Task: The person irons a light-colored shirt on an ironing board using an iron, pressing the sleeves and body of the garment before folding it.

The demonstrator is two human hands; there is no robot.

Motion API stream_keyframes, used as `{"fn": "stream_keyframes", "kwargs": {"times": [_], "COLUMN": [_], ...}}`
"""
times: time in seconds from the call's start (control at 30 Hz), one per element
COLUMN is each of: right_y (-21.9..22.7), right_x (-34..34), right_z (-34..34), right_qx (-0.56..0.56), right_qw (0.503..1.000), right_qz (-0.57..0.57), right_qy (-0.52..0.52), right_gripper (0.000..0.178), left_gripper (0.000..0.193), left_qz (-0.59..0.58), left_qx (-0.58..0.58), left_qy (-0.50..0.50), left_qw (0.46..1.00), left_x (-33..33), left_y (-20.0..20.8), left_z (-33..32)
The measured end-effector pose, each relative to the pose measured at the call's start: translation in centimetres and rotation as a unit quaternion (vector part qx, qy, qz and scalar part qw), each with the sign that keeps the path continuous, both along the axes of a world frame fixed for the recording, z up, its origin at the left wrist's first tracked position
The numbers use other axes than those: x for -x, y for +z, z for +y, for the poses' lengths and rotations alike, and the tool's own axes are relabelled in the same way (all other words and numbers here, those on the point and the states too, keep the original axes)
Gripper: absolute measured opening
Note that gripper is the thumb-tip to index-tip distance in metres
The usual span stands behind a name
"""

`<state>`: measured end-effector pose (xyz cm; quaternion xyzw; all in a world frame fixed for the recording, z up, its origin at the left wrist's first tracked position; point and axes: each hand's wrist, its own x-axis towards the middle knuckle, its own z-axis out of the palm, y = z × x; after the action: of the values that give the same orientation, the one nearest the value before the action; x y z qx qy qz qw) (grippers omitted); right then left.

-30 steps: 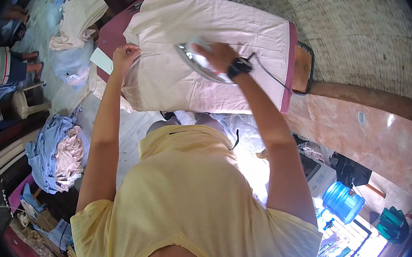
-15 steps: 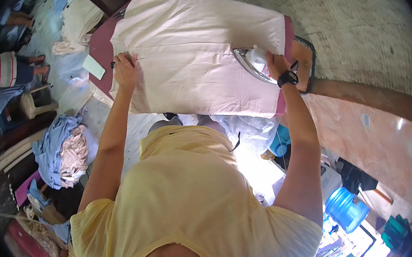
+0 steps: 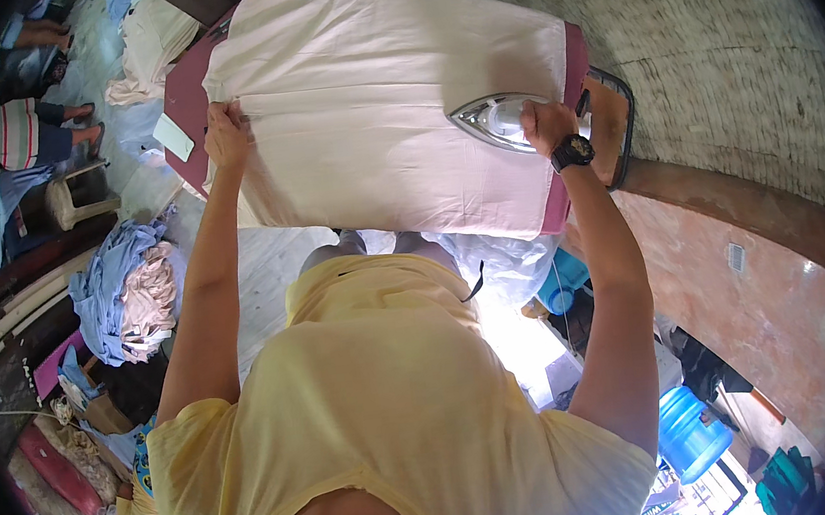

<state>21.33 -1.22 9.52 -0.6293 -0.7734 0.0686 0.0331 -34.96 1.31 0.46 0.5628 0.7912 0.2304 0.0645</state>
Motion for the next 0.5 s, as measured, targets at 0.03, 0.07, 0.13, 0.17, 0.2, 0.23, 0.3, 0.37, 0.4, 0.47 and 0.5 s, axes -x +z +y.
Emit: {"fn": "stream_keyframes", "kwargs": {"times": [0.03,0.07,0.13,0.17,0.2,0.23,0.3,0.37,0.4,0.47,0.5], "right_y": [-0.3,-0.7,-1.4,-0.2,-0.9,-1.1,-1.2,-0.4,-0.1,0.2,-0.5], "right_x": [-0.1,-0.1,0.7,2.5,3.3,3.9,5.1,6.3,6.4,6.7,6.8], "right_z": [-0.1,0.0,0.2,0.2,0.5,0.8,1.1,1.5,1.7,1.6,1.9], "right_qx": [-0.012,-0.028,-0.061,-0.032,-0.073,-0.052,-0.039,-0.058,-0.041,-0.006,0.007], "right_qw": [1.0,0.999,0.997,0.999,0.995,0.998,0.999,0.998,0.999,0.997,1.0], "right_qz": [0.014,0.003,-0.016,0.0,0.043,0.02,-0.013,-0.035,-0.011,0.039,0.016], "right_qy": [0.018,0.026,0.043,0.021,0.05,0.031,0.007,0.001,0.025,0.069,0.016], "right_gripper": [0.046,0.044,0.04,0.037,0.037,0.04,0.045,0.047,0.048,0.049,0.049], "left_gripper": [0.03,0.03,0.028,0.028,0.028,0.028,0.029,0.03,0.03,0.031,0.031], "left_qz": [0.01,0.02,0.031,0.039,0.046,0.05,0.059,0.061,0.062,0.064,0.065], "left_qx": [0.001,0.002,0.008,0.001,-0.006,-0.012,-0.024,-0.036,-0.042,-0.042,-0.041], "left_qy": [-0.009,-0.017,-0.003,0.001,0.005,0.008,0.014,0.008,0.005,0.0,-0.002], "left_qw": [1.0,1.0,0.999,0.999,0.999,0.999,0.998,0.997,0.997,0.997,0.997], "left_x": [-0.2,-0.5,-0.8,-0.5,-0.4,-0.5,-0.6,-0.5,-0.5,-0.4,-0.4], "left_y": [0.3,0.5,0.4,0.0,-0.4,-0.5,-0.7,-0.8,-0.9,-0.8,-0.7], "left_z": [-0.2,-0.3,-0.3,-0.3,-0.3,-0.2,-0.2,-0.3,-0.3,-0.2,-0.2]}}
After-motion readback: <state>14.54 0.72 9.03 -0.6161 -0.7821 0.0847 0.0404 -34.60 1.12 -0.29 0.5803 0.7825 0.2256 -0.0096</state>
